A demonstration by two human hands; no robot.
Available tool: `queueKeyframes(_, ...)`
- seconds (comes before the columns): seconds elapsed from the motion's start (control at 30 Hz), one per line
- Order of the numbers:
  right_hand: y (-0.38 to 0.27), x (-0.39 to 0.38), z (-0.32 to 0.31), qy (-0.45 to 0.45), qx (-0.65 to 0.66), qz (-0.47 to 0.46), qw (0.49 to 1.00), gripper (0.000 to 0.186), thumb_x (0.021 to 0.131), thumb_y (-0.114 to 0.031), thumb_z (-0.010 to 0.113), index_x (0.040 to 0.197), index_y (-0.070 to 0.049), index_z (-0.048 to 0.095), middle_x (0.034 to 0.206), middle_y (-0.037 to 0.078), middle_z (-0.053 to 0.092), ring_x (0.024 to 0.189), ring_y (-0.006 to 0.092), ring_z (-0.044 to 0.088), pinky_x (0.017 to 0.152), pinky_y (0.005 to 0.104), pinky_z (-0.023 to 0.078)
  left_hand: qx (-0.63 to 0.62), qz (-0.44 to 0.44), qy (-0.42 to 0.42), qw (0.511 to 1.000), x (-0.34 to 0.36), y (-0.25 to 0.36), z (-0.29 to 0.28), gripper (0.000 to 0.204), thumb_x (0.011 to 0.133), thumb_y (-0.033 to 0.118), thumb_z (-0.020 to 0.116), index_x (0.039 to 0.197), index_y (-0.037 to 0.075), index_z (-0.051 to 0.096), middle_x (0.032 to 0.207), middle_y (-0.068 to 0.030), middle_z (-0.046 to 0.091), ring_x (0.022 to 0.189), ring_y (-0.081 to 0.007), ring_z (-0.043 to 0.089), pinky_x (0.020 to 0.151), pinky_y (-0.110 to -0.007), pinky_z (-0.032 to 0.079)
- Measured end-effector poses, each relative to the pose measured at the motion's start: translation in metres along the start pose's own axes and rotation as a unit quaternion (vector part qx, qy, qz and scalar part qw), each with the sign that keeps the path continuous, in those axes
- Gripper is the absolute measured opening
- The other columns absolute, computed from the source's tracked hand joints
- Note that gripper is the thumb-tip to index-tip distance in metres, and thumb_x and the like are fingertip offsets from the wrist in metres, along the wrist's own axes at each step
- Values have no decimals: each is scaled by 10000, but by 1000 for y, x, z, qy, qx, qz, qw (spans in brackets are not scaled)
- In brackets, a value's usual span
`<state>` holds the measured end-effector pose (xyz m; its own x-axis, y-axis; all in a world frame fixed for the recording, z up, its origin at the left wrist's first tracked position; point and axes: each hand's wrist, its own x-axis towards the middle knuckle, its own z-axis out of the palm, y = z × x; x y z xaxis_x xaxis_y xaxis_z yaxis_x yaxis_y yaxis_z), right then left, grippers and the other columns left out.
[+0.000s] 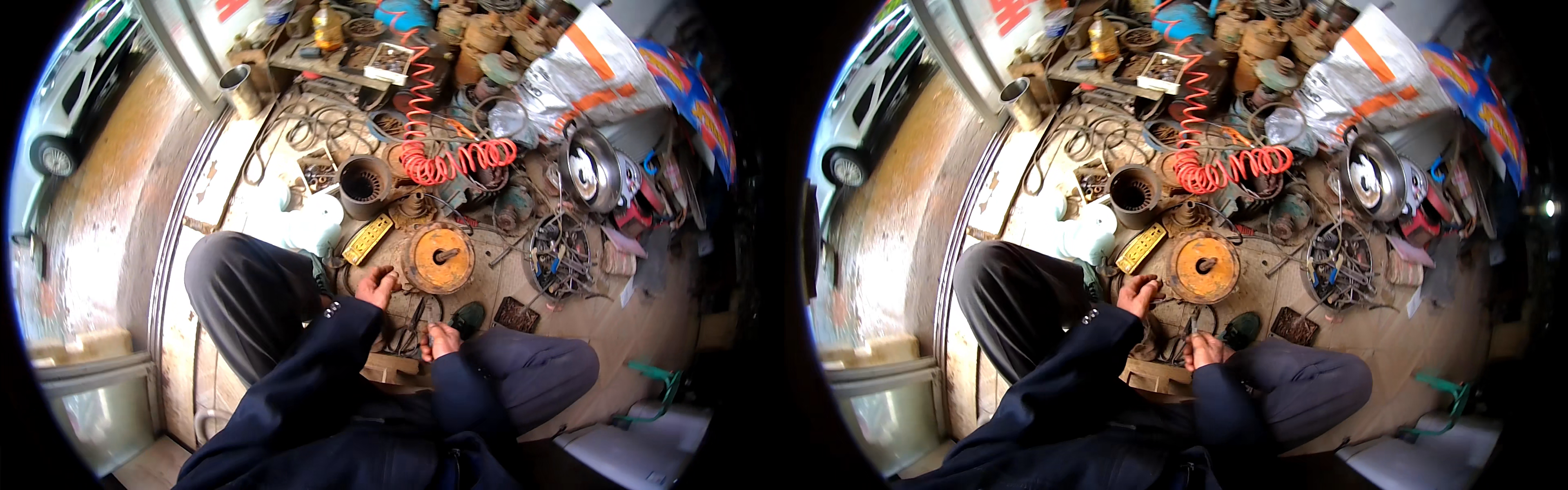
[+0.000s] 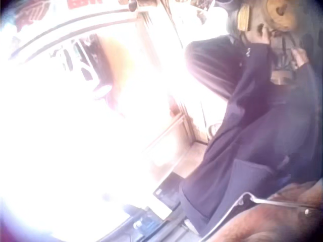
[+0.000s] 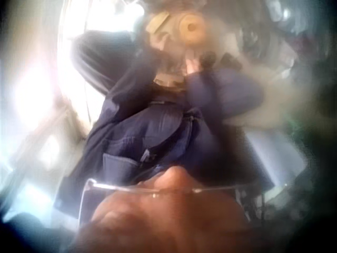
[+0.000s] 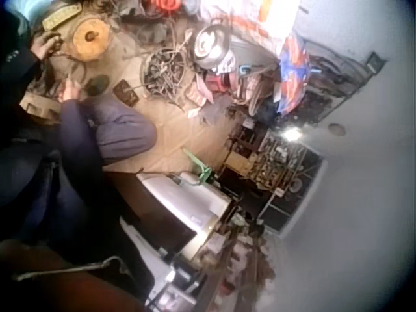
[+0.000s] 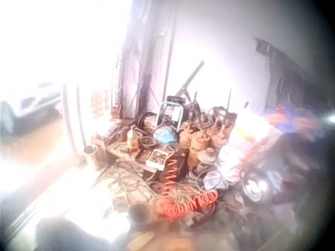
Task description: The person sits on the floor and works on a rusty mechanical part placed on a small wooden stool. They use a metal tool to scrape and clean the surface of the part, then use a hammer to tap it. The person continues to scrape and adjust the part with the tool throughout the video.
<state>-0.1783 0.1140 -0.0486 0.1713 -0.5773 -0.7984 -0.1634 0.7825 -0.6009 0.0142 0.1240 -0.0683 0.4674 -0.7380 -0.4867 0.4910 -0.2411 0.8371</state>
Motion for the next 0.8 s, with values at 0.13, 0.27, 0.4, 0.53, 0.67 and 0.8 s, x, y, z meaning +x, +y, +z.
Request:
queueKeyframes(0.13,-2,-4,55,-71,2,-66,995,149,961,-151,515,918,-32,594,640,45,530,479,143,446,404,304,351,226,-21,-16,974,-16,-37,-28,305,898,224,644,1059,-33,676,844,-72,689,760,-128,615,704,-295,489)
queueKeyframes(0.27,33,29,55,-4,-264,-277,924,199,937,-145,548,946,26,649,719,158,647,659,231,629,645,358,488,44,-86,-79,992,-25,-41,-20,238,911,210,604,934,-4,707,753,-52,682,740,-100,622,676,-292,487)
queueKeyframes(0.4,-10,-11,83,42,-370,-380,847,174,908,-174,605,917,-11,667,732,220,627,651,274,631,648,378,496,-16,-71,-24,997,-12,-33,-21,221,963,142,541,946,-43,660,784,-60,662,653,-144,621,615,-286,510)
queueKeyframes(0.53,-71,-27,83,282,-406,-435,753,190,830,-171,710,851,-18,599,794,147,613,751,311,617,718,422,491,42,-53,65,996,7,-9,-29,238,980,167,503,929,-40,608,701,-71,620,529,-162,616,488,-303,500)
queueKeyframes(0.67,-120,14,66,330,-512,-458,647,724,766,-293,777,1346,-3,455,1352,238,466,1260,375,449,1050,468,364,133,24,82,987,24,-20,-29,207,945,130,544,1048,-21,641,748,-107,654,646,-191,664,582,-327,505)
queueKeyframes(0.8,-126,58,71,284,-532,-436,668,744,796,-350,743,1405,-54,435,1438,214,413,1320,379,400,1091,462,336,103,54,49,992,26,-3,-25,229,956,111,557,1128,-17,637,729,-62,645,575,-134,648,529,-296,494)
